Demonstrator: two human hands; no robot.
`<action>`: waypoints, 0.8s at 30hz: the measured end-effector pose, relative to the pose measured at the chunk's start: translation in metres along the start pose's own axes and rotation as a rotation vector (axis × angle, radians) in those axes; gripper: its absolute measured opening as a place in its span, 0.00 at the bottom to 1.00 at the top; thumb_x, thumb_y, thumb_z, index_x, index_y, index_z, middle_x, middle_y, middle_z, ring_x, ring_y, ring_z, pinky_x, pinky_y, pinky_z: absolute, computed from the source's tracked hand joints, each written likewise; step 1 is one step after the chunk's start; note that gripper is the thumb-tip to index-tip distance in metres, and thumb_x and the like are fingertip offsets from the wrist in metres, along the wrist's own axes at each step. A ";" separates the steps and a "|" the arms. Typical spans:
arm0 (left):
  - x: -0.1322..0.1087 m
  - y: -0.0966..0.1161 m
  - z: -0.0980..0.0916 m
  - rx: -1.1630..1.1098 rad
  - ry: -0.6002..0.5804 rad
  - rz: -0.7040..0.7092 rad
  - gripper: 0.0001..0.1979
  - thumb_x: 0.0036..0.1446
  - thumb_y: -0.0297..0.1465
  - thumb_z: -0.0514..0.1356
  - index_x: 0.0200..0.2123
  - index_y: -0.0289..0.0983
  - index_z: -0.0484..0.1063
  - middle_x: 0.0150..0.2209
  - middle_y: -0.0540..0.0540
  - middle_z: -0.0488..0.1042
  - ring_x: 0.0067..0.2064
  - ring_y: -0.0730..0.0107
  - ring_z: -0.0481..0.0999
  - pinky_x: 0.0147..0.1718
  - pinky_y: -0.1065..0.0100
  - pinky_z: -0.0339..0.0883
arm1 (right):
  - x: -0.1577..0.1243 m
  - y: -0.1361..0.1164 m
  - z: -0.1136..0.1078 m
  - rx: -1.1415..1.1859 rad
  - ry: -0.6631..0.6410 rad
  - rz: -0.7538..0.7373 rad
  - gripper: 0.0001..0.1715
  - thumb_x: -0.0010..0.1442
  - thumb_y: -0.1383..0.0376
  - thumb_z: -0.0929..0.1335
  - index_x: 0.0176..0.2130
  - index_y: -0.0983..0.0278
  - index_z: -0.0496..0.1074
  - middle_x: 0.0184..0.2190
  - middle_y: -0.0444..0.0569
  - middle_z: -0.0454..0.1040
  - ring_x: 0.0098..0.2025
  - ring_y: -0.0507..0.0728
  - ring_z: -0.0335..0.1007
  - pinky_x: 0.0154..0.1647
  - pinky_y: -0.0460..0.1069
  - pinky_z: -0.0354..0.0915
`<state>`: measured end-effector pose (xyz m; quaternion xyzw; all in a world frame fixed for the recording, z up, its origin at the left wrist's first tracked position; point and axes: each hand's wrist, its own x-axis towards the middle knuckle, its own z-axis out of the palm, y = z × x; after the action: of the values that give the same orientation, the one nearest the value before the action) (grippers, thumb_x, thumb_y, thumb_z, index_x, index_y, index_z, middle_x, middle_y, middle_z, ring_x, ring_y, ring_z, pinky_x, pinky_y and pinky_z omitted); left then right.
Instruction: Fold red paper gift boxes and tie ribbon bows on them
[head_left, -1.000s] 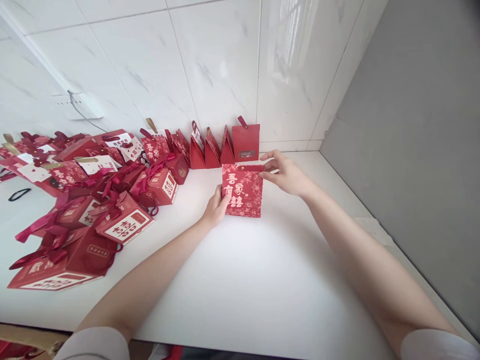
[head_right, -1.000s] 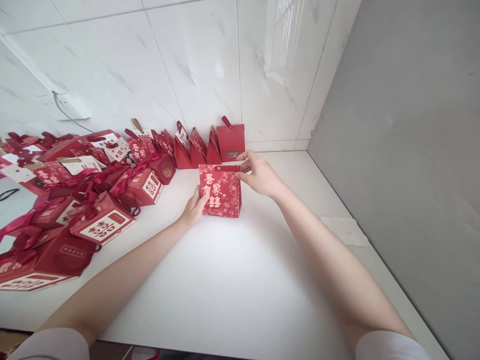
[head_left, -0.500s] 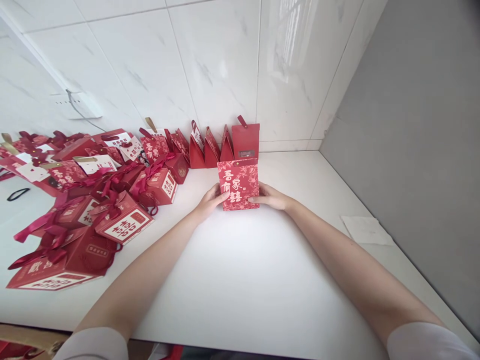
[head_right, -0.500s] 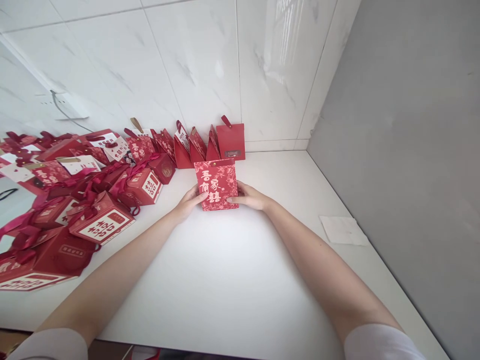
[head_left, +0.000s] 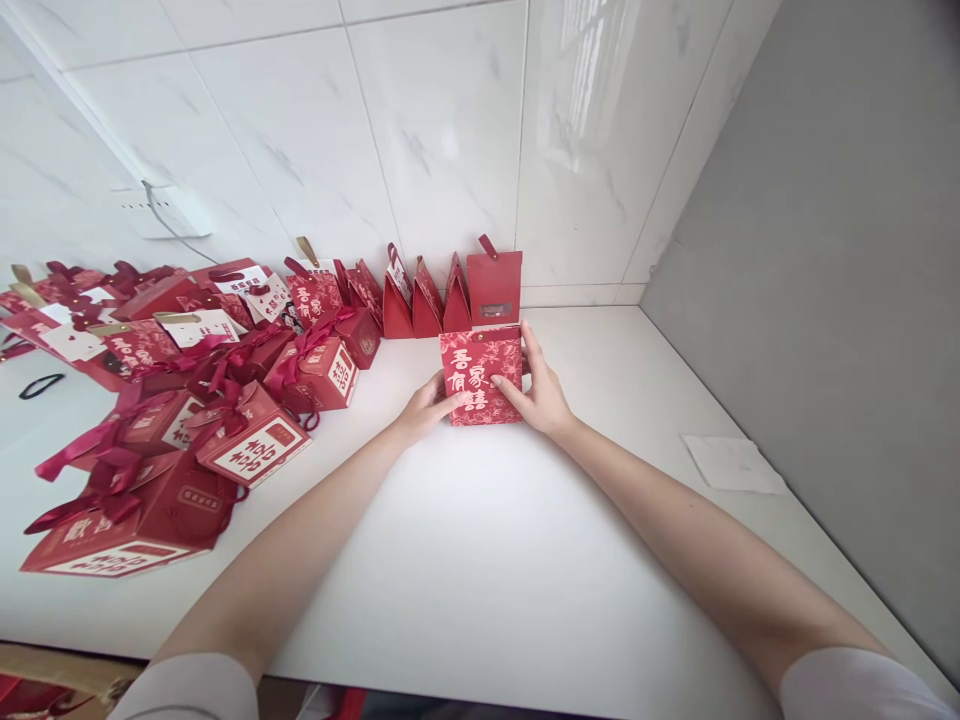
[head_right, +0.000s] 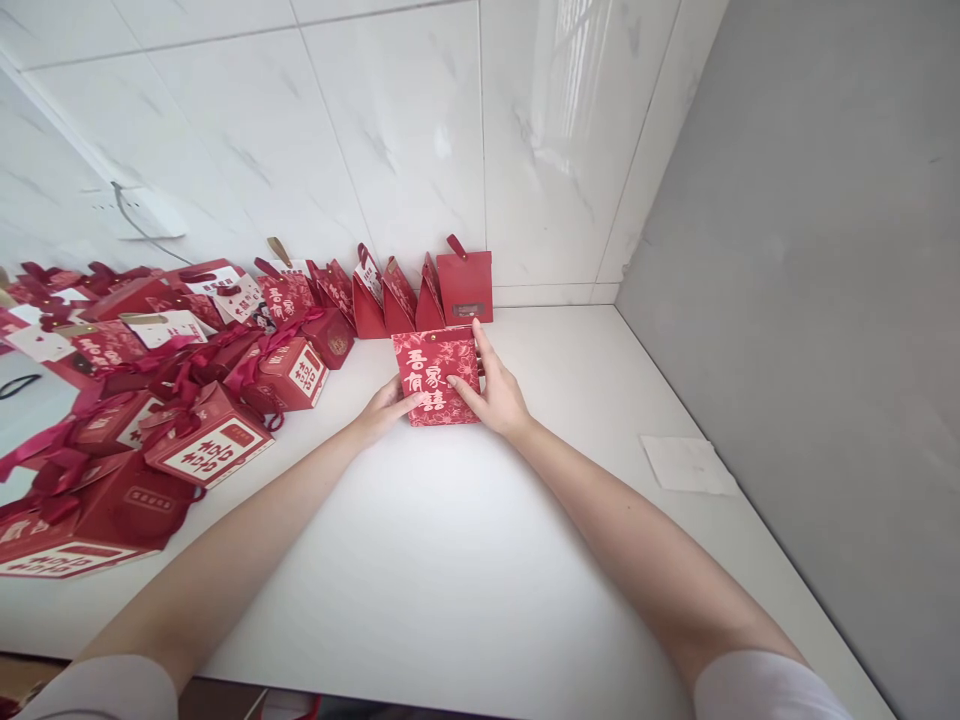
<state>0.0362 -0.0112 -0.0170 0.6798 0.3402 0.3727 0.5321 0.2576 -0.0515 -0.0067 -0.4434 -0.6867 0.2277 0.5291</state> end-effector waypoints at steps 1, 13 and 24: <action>0.000 0.000 0.000 0.002 -0.001 0.003 0.30 0.55 0.39 0.64 0.59 0.37 0.62 0.60 0.40 0.68 0.60 0.53 0.68 0.60 0.52 0.62 | 0.000 0.000 -0.001 -0.007 -0.005 0.002 0.51 0.61 0.46 0.65 0.70 0.53 0.34 0.60 0.53 0.66 0.50 0.64 0.71 0.50 0.58 0.69; 0.000 0.000 0.001 0.056 0.039 0.010 0.27 0.60 0.44 0.58 0.58 0.38 0.64 0.61 0.41 0.66 0.63 0.55 0.65 0.61 0.56 0.59 | 0.005 0.002 -0.002 0.015 -0.017 0.033 0.51 0.60 0.45 0.65 0.70 0.53 0.35 0.55 0.51 0.71 0.50 0.63 0.72 0.52 0.57 0.69; 0.002 0.004 0.005 0.148 0.185 0.013 0.28 0.64 0.49 0.48 0.58 0.37 0.65 0.59 0.43 0.70 0.61 0.59 0.67 0.62 0.61 0.59 | 0.012 0.027 -0.006 0.509 -0.512 0.186 0.42 0.52 0.52 0.75 0.60 0.61 0.61 0.61 0.53 0.65 0.60 0.64 0.64 0.64 0.61 0.59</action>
<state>0.0422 -0.0126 -0.0141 0.6820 0.4102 0.4112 0.4444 0.2728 -0.0284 -0.0197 -0.2870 -0.6750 0.5417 0.4106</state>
